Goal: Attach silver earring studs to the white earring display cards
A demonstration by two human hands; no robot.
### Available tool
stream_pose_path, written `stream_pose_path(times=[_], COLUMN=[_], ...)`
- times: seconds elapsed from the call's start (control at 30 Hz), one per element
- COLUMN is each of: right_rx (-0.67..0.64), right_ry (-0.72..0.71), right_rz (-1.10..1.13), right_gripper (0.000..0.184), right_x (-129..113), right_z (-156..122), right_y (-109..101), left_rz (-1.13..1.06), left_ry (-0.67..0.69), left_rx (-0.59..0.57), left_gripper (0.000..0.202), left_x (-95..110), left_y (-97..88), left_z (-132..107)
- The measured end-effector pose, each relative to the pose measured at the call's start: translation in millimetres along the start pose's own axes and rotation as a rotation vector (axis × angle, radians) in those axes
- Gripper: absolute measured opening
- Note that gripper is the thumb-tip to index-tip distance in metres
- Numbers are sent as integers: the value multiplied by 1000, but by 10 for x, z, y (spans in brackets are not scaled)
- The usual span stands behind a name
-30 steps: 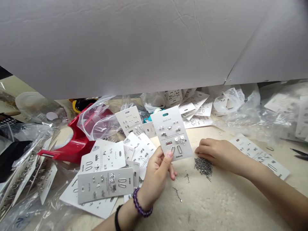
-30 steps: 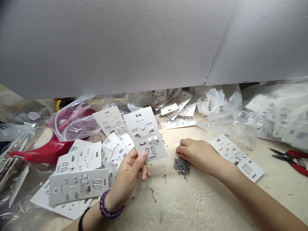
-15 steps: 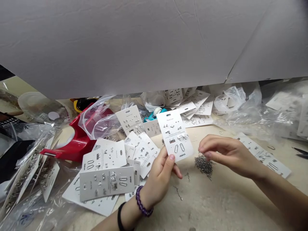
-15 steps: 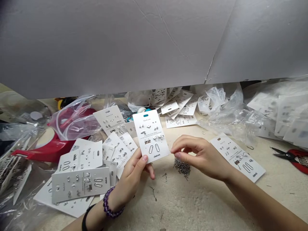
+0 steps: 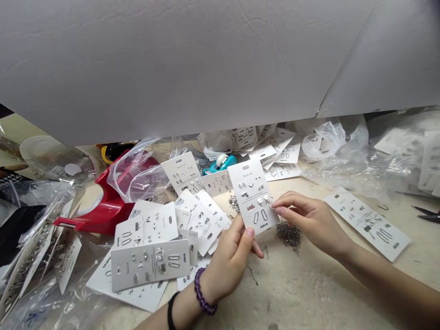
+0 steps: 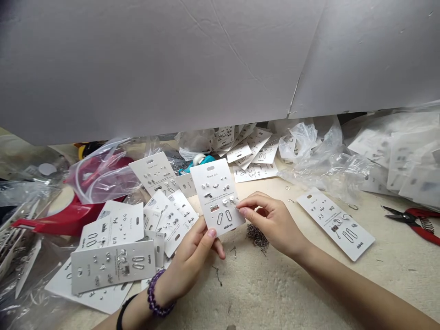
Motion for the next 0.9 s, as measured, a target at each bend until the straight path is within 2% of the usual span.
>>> stream_pose_path(times=[0.13, 0.23, 0.3, 0.4, 0.5, 0.6, 0.73, 0.8, 0.9], right_rx=[38, 108, 95, 32, -26, -47, -62, -71, -94], right_ry=[41, 139, 218, 271, 247, 206, 153, 126, 67], right_rz=[-14, 70, 190, 297, 302, 277, 232, 222, 223], right_gripper=[16, 24, 30, 30, 29, 26, 22, 20, 16], right_x=[46, 110, 149, 161, 129, 95, 75, 68, 41], right_z=[-32, -47, -53, -74, -127, -194, -271, -304, -326], right_y=[34, 47, 73, 118, 165, 217, 286, 310, 306], left_rz=[29, 10, -30, -158, -299, -400, -505, -520, -469], left_ry=[47, 62, 23, -104, -211, -251, -279, -335, -414], left_rx=[-23, -37, -23, 17, 56, 96, 90, 64, 85], left_gripper=[31, 32, 33, 37, 43, 47, 39, 36, 32], left_x=[9, -1, -17, -38, -35, -32, -74, -121, -191], left_y=[18, 26, 21, 7, 6, 12, 36, 51, 41], left_z=[0, -8, -11, -4, 20, 43, 41, 28, 15])
Point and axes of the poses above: each hand's wrist, its own z-axis towards the middle knuckle, its own y-axis out of the palm, x = y × z, the point moved 4 cm from there along z, towards the middle knuckle, and after that the axes turned 15 degrees about x, right-handed, at the moved point
